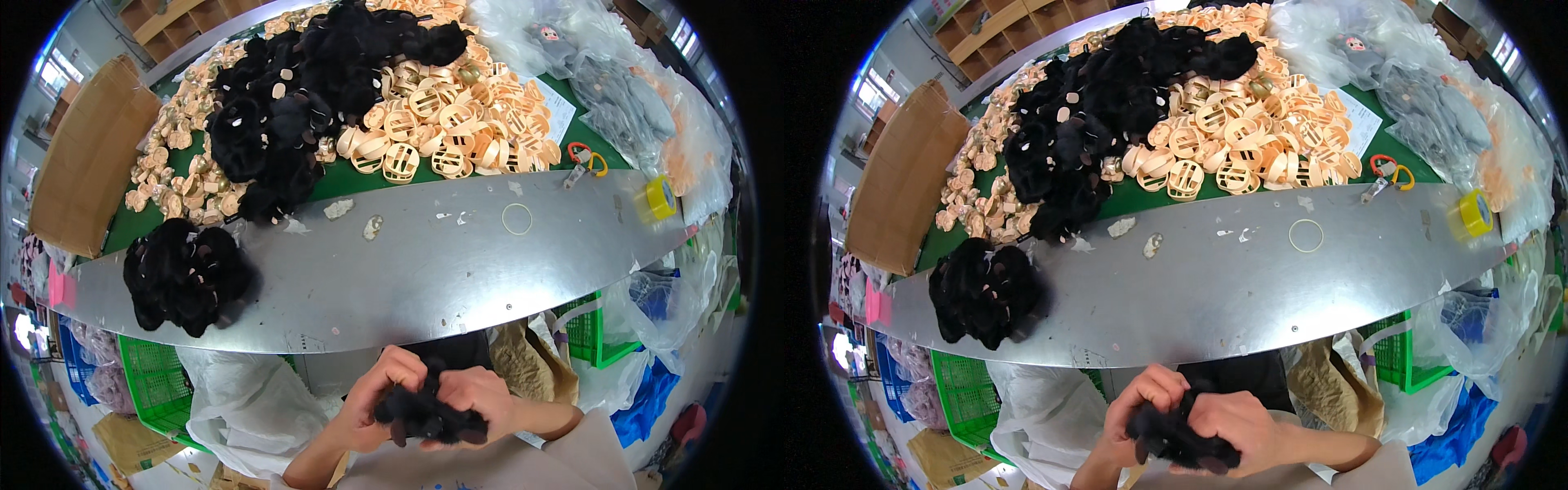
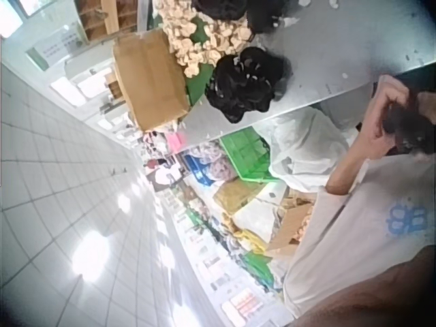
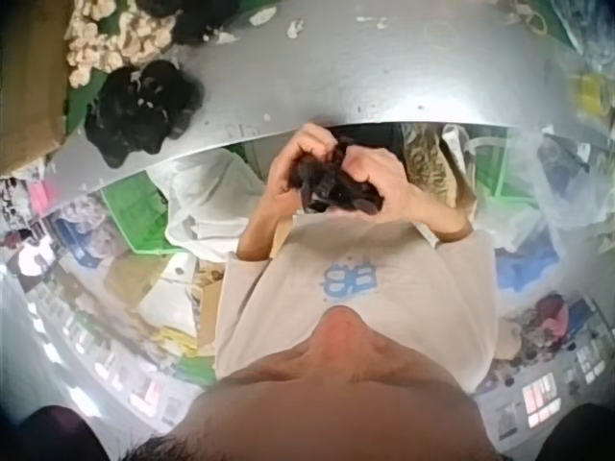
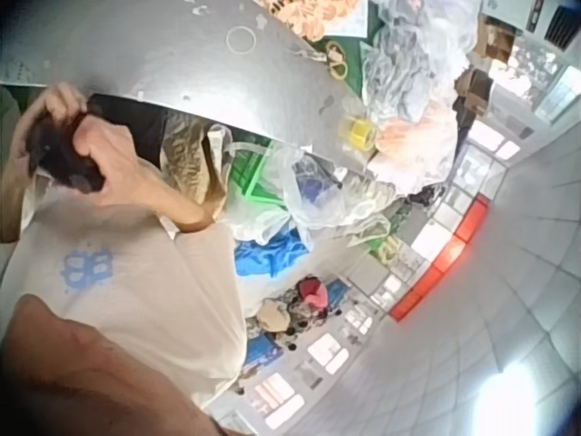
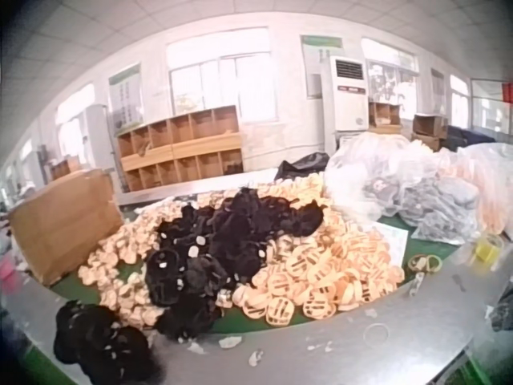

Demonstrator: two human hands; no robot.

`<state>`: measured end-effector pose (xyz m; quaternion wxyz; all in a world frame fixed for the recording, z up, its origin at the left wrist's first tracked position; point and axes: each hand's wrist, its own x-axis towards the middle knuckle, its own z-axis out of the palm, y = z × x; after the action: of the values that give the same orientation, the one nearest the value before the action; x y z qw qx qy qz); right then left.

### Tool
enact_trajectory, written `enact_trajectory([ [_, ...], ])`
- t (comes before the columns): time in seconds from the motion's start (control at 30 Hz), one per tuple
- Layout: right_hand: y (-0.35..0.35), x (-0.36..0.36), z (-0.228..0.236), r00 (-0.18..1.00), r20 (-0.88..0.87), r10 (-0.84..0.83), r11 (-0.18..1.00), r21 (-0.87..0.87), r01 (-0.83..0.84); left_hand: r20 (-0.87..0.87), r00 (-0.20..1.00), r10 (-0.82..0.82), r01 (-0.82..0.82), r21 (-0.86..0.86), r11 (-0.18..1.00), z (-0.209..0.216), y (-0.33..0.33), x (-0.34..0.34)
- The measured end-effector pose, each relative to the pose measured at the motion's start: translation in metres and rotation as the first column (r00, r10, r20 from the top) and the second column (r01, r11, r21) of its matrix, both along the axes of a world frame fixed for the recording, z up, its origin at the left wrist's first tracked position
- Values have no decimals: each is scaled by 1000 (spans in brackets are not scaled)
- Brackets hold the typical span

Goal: The person repeatedly picks up black hair scrunchies and beige plastic hair clips from a table, inserts the clips into the scrunchies, and places the assembled items back on the table. The process is repeated continuously throughout the clip.

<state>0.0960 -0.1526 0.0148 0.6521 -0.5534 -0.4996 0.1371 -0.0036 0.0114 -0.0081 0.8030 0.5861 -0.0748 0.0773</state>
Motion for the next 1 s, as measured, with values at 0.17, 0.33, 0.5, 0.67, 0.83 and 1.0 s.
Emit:
enact_trajectory([
  [0.17, -9, -5, 0, 995, 0, 101, 995, 9, -101, 28, 999, -25, 27, -71, 997, 1, -4, -7],
  [0.33, -17, 13, 34, 867, -467, 176, 871, -336, -358, -136, 990, 34, -46, -87, 995, 14, -13, -11],
  [0.5, -25, 12, 1, 561, -815, 146, 937, -69, -343, -448, 894, 32, -110, -150, 983, 10, -19, -9],
  [0.67, -36, 17, -9, 563, -802, 199, 923, -39, -382, -478, 877, -47, -48, -185, 982, 8, -18, -2],
  [0.83, -49, 24, -8, 534, -820, 206, 899, -57, -434, -572, 782, -247, 72, -312, 947, 11, -19, 3],
  [1.0, -56, 30, -16, 736, -626, 259, 920, -72, -385, -469, 865, -179, 141, -116, 983, 10, -25, 3],
])
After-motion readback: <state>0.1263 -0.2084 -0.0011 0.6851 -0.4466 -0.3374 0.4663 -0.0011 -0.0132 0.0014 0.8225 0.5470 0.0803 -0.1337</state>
